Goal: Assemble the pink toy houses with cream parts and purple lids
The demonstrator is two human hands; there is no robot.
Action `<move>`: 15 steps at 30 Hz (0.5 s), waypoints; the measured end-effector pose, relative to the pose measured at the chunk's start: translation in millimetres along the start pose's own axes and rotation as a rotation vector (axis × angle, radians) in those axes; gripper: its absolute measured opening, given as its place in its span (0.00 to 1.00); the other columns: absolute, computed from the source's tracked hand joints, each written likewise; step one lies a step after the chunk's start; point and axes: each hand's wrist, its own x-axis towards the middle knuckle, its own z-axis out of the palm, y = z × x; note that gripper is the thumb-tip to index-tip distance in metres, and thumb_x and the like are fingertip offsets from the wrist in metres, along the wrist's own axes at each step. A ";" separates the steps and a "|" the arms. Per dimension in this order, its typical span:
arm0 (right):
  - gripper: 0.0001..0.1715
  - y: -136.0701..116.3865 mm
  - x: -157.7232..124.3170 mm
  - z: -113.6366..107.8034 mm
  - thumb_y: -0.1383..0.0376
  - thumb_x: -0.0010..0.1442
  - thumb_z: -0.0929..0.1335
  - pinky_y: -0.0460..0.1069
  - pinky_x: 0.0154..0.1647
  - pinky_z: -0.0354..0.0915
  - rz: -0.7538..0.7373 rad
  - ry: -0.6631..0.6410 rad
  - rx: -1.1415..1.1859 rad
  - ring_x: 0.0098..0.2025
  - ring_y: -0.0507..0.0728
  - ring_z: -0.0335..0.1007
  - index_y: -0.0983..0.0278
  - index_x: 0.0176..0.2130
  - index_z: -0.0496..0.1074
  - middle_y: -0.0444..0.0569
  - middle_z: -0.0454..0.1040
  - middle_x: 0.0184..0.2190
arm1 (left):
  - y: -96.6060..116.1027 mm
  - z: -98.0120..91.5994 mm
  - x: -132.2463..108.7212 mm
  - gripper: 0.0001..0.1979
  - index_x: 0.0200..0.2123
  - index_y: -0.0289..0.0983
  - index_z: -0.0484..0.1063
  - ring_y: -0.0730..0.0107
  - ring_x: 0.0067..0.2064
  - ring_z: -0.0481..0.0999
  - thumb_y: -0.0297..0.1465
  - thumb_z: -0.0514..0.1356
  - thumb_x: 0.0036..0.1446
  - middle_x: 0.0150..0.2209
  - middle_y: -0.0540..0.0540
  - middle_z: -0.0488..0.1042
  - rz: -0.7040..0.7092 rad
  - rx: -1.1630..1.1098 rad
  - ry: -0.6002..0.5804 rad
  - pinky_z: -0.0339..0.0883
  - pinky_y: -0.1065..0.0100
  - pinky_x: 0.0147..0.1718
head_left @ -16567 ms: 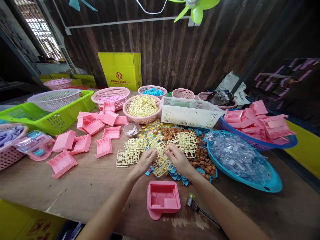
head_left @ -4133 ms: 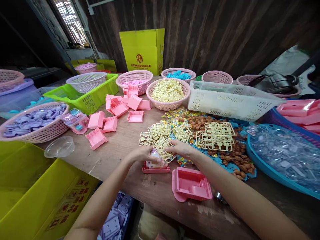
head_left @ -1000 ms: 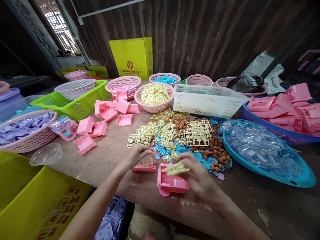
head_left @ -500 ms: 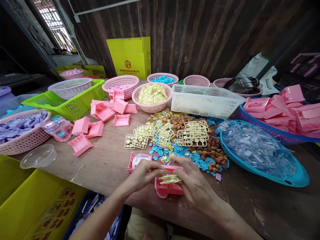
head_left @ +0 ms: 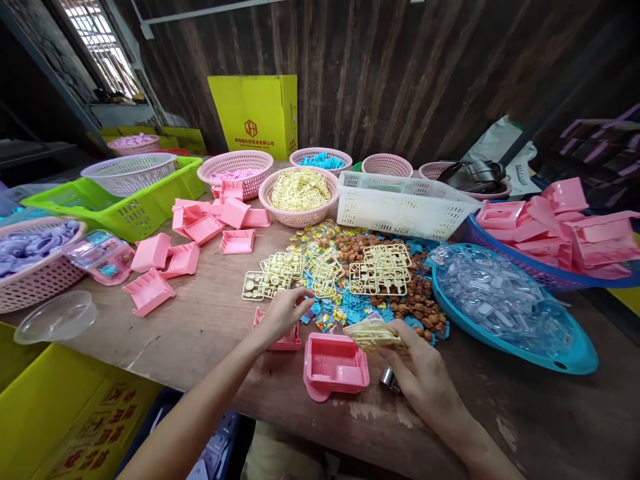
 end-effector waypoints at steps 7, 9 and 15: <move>0.19 7.3 -9.0 9.2 0.53 0.58 0.64 0.49 0.38 0.67 0.313 0.027 0.253 0.39 0.58 0.72 0.62 0.43 0.68 0.51 0.76 0.40 | 30.4 34.3 100.7 0.12 0.43 0.36 0.71 0.58 0.49 0.68 0.27 0.52 0.58 0.46 0.40 0.72 0.109 0.291 0.148 0.60 0.60 0.47; 0.20 8.9 -9.2 12.4 0.53 0.58 0.64 0.49 0.40 0.67 0.355 0.011 0.349 0.42 0.59 0.72 0.62 0.45 0.68 0.52 0.76 0.41 | 35.2 42.9 126.0 0.12 0.42 0.37 0.72 0.55 0.51 0.66 0.24 0.53 0.55 0.47 0.39 0.70 0.138 0.340 0.140 0.58 0.57 0.48; 0.24 18.4 -9.5 15.4 0.51 0.57 0.65 0.50 0.43 0.67 0.453 0.031 0.537 0.44 0.59 0.71 0.63 0.48 0.66 0.53 0.74 0.45 | 33.8 54.4 161.9 0.12 0.32 0.36 0.72 0.56 0.46 0.68 0.19 0.51 0.54 0.39 0.41 0.74 0.213 0.410 0.065 0.55 0.54 0.47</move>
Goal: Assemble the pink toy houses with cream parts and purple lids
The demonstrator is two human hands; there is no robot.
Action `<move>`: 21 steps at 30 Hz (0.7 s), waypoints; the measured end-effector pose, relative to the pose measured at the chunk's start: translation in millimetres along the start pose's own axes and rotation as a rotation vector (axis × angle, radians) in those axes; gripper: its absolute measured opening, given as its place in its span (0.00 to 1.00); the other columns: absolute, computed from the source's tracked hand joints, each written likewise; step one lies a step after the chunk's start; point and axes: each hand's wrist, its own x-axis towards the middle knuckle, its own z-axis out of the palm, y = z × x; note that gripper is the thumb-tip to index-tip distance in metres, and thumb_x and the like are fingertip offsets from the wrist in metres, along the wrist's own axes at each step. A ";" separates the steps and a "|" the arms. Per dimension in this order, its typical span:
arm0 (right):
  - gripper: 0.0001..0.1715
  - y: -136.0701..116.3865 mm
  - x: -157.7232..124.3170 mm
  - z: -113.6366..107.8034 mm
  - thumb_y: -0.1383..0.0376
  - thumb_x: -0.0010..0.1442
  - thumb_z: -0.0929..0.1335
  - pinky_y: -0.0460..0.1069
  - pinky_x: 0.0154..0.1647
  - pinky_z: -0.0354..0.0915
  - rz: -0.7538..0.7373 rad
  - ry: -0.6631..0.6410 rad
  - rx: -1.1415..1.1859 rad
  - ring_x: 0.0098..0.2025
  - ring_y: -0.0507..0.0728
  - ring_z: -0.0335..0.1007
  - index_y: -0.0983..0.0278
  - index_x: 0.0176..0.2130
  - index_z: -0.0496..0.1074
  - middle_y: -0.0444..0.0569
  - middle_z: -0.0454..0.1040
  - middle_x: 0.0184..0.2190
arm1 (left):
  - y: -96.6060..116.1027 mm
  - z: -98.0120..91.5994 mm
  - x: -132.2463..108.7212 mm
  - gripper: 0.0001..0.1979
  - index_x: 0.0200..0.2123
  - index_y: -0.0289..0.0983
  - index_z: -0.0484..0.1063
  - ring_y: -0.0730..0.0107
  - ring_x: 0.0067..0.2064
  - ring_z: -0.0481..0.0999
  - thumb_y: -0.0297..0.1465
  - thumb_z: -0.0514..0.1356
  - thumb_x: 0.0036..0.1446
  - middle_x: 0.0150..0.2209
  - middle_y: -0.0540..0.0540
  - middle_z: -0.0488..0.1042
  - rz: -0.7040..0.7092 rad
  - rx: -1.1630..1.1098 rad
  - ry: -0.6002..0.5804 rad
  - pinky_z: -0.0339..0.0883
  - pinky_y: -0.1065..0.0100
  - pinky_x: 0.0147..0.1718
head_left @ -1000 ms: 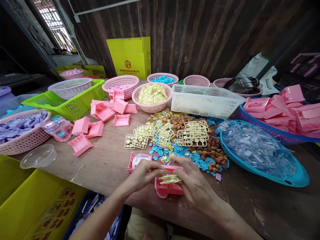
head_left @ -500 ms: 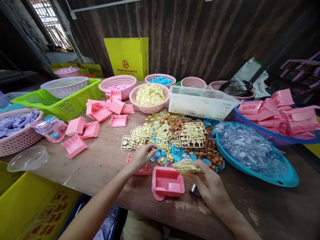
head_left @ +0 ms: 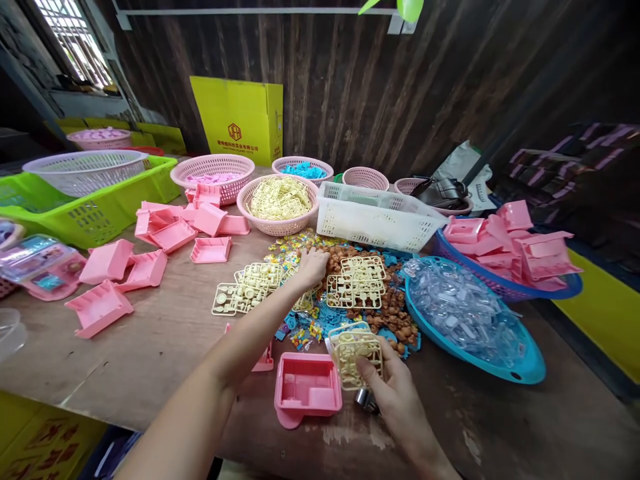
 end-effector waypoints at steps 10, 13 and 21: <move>0.29 1.3 6.9 -8.8 0.52 0.53 0.69 0.51 0.43 0.68 0.079 0.088 0.239 0.47 0.60 0.70 0.61 0.51 0.64 0.52 0.74 0.46 | -12.8 -19.3 -14.6 0.09 0.39 0.36 0.70 0.59 0.47 0.67 0.30 0.54 0.56 0.42 0.43 0.73 -0.031 -0.063 0.045 0.57 0.58 0.47; 0.28 -2.2 6.9 -5.6 0.53 0.52 0.70 0.51 0.43 0.68 0.058 0.101 0.250 0.45 0.60 0.70 0.61 0.50 0.65 0.53 0.74 0.45 | -15.9 -21.7 -20.4 0.08 0.38 0.36 0.71 0.60 0.45 0.69 0.31 0.56 0.55 0.40 0.43 0.74 -0.016 -0.086 0.021 0.59 0.59 0.46; 0.25 -4.2 -1.2 -4.3 0.52 0.53 0.69 0.50 0.42 0.68 0.025 0.103 0.130 0.42 0.59 0.71 0.62 0.46 0.67 0.52 0.75 0.42 | -28.6 -23.9 -26.9 0.14 0.45 0.38 0.69 0.62 0.49 0.69 0.26 0.56 0.54 0.47 0.44 0.73 -0.062 -0.146 0.051 0.61 0.60 0.48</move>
